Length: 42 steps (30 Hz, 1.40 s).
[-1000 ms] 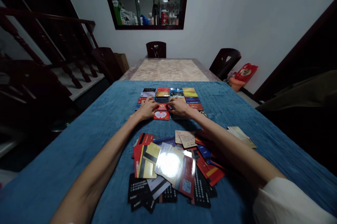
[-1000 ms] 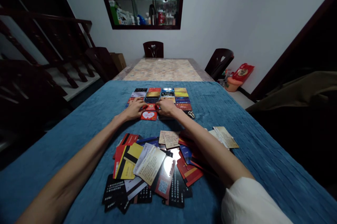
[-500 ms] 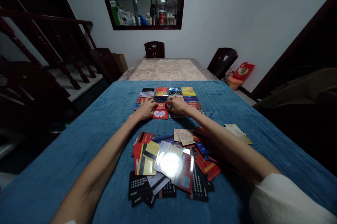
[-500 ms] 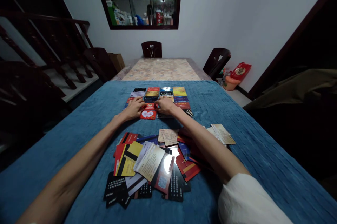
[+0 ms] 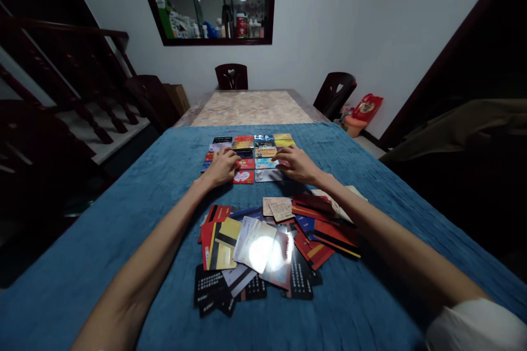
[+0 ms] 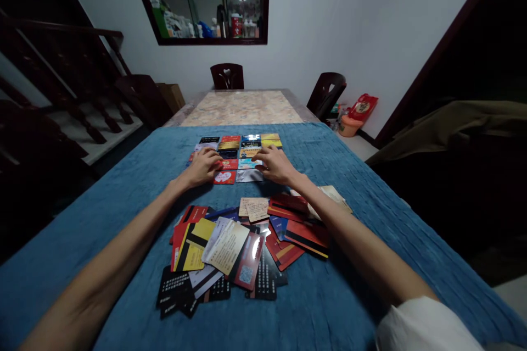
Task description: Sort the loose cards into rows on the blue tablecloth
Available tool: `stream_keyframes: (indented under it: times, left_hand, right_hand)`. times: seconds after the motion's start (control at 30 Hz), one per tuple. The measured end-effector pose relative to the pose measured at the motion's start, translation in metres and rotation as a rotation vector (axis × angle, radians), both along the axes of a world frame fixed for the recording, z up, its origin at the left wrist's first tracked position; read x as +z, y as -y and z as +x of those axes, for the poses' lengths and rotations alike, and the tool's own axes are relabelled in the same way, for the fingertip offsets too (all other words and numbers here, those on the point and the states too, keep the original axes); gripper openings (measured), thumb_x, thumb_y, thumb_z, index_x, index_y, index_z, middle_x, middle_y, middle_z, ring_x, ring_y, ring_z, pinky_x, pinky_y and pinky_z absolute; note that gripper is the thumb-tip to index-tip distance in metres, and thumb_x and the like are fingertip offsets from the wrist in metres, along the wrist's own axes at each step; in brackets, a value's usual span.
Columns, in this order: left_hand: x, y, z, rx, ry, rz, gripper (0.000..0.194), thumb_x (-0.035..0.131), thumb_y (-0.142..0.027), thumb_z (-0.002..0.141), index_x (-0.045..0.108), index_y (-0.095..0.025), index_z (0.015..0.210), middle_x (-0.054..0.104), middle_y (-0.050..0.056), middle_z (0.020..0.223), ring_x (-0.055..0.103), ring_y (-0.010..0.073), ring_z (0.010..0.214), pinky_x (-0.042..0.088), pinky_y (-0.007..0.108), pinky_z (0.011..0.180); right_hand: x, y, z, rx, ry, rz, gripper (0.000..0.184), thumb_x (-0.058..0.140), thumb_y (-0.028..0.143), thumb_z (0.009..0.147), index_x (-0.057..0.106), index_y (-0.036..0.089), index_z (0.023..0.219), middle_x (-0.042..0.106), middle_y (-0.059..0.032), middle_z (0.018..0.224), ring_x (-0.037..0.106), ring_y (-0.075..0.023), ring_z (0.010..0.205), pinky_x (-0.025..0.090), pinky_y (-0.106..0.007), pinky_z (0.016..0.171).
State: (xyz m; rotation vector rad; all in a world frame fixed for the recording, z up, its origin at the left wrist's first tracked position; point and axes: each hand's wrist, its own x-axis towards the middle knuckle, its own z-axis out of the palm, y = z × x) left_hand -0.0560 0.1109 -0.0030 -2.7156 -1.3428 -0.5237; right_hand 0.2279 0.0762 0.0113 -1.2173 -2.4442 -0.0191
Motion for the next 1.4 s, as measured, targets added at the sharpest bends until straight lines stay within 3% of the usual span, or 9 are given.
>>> stream_keyframes:
  times: [0.27,0.6,0.83,1.17,1.4]
  left_hand:
    - [0.016,0.037,0.041,-0.172,0.03,0.003,0.028,0.055,-0.018,0.086,0.067,-0.019,0.111,0.065,0.011,0.117,0.04,0.033,0.128,0.033,0.054,0.104]
    - [0.019,0.106,0.086,-0.37,-0.03,-0.09,0.015,0.059,-0.026,0.087,0.069,-0.022,0.098,0.068,0.008,0.11,0.04,0.0326,0.132,0.033,0.055,0.106]
    - [0.011,0.131,0.083,-0.344,-0.054,-0.169,0.023,0.065,-0.041,0.086,0.067,-0.02,0.094,0.067,0.011,0.106,0.043,0.034,0.127,0.035,0.055,0.102]
    - [0.013,0.14,0.077,-0.266,-0.094,-0.17,0.016,0.061,-0.028,0.087,0.067,-0.014,0.091,0.066,0.011,0.106,0.043,0.0331,0.128,0.036,0.052,0.102]
    - [0.011,0.142,0.066,-0.307,-0.174,-0.089,0.015,0.054,-0.021,0.089,0.067,-0.014,0.09,0.068,0.011,0.101,0.049,0.0297,0.12,0.038,0.045,0.099]
  right_hand:
    - [-0.006,0.057,0.024,0.047,-0.083,0.016,0.021,0.057,0.026,0.092,0.072,0.022,0.107,0.07,-0.008,0.112,0.053,-0.0252,0.105,0.041,-0.04,0.09]
    - [-0.011,0.097,0.017,0.122,-0.042,-0.142,0.022,0.059,0.037,0.093,0.072,0.023,0.104,0.071,-0.0079,0.104,0.052,-0.0253,0.105,0.042,-0.043,0.09]
    - [-0.013,0.105,0.014,0.136,-0.006,-0.202,0.022,0.06,0.039,0.092,0.073,0.024,0.102,0.07,-0.0077,0.105,0.052,-0.0251,0.102,0.041,-0.043,0.089]
    - [-0.017,0.109,0.011,0.171,0.001,-0.186,0.03,0.059,0.047,0.092,0.07,0.022,0.103,0.067,-0.0091,0.109,0.052,-0.0252,0.102,0.041,-0.042,0.089]
    - [-0.017,0.111,0.01,0.17,0.02,-0.164,0.022,0.06,0.039,0.092,0.07,0.021,0.099,0.067,-0.0077,0.102,0.055,-0.0226,0.096,0.041,-0.039,0.086]
